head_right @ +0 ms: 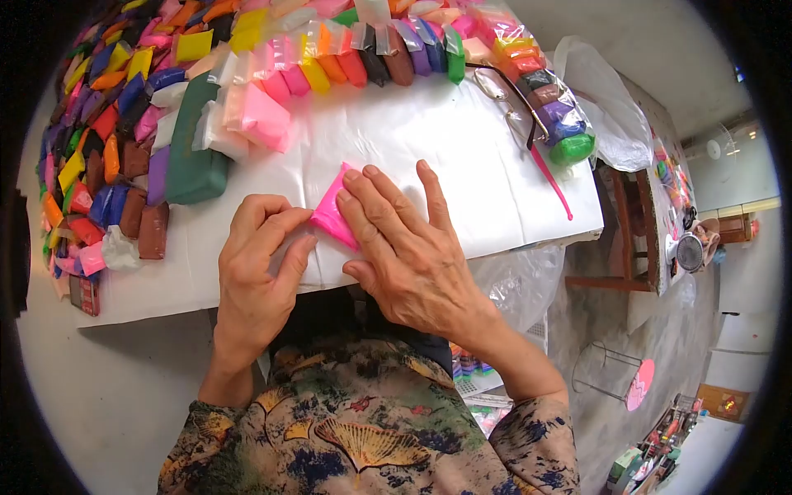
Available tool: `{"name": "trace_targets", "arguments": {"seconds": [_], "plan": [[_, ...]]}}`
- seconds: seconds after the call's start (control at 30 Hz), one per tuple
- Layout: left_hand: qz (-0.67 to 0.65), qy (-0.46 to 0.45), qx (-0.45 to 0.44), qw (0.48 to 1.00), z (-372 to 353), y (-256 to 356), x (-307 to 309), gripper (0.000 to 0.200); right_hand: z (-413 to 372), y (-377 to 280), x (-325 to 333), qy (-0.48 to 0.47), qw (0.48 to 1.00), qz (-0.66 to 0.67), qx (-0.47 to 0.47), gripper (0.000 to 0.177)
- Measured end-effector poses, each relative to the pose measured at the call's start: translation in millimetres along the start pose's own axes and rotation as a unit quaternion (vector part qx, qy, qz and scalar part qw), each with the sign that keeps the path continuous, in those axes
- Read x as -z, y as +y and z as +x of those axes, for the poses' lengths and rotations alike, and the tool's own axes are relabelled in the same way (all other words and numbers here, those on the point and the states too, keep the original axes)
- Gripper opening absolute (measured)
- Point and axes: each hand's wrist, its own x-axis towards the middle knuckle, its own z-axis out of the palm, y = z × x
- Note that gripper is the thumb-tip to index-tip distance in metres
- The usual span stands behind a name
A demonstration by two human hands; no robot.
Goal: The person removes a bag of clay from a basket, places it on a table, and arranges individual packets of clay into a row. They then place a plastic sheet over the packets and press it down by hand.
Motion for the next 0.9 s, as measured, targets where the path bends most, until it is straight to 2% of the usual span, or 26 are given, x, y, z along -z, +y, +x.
{"name": "trace_targets", "arguments": {"seconds": [0.3, 0.4, 0.5, 0.6, 0.7, 0.73, 0.9], "plan": [[0.023, -0.013, -0.014, 1.000, 0, 6, 6, 0.024, 6, 1, 4, -0.007, 0.999, 0.031, 0.015, 0.063], [0.019, 0.002, -0.020, 1.000, 0, 4, 4, 0.022, 6, 1, 2, -0.027, 1.000, 0.015, -0.004, 0.058], [0.004, 0.007, -0.006, 1.000, 2, 2, -1, 0.019, 5, 6, 3, -0.024, 0.999, 0.026, 0.014, 0.072], [0.022, 0.023, -0.030, 0.999, 3, -1, -6, 0.015, 2, 4, 3, 0.080, 0.983, 0.164, -0.023, 0.074], [0.044, 0.037, -0.057, 0.997, 1, -3, -7, 0.014, -9, 5, -6, 0.171, 0.971, 0.155, -0.067, 0.067], [0.049, 0.041, -0.066, 0.996, 1, -3, -8, 0.015, -8, 1, -5, 0.178, 0.975, 0.111, -0.067, 0.047], [0.064, 0.043, -0.082, 0.994, 0, -3, -8, 0.016, -1, -12, -10, 0.200, 0.978, 0.031, -0.049, 0.027]]}}
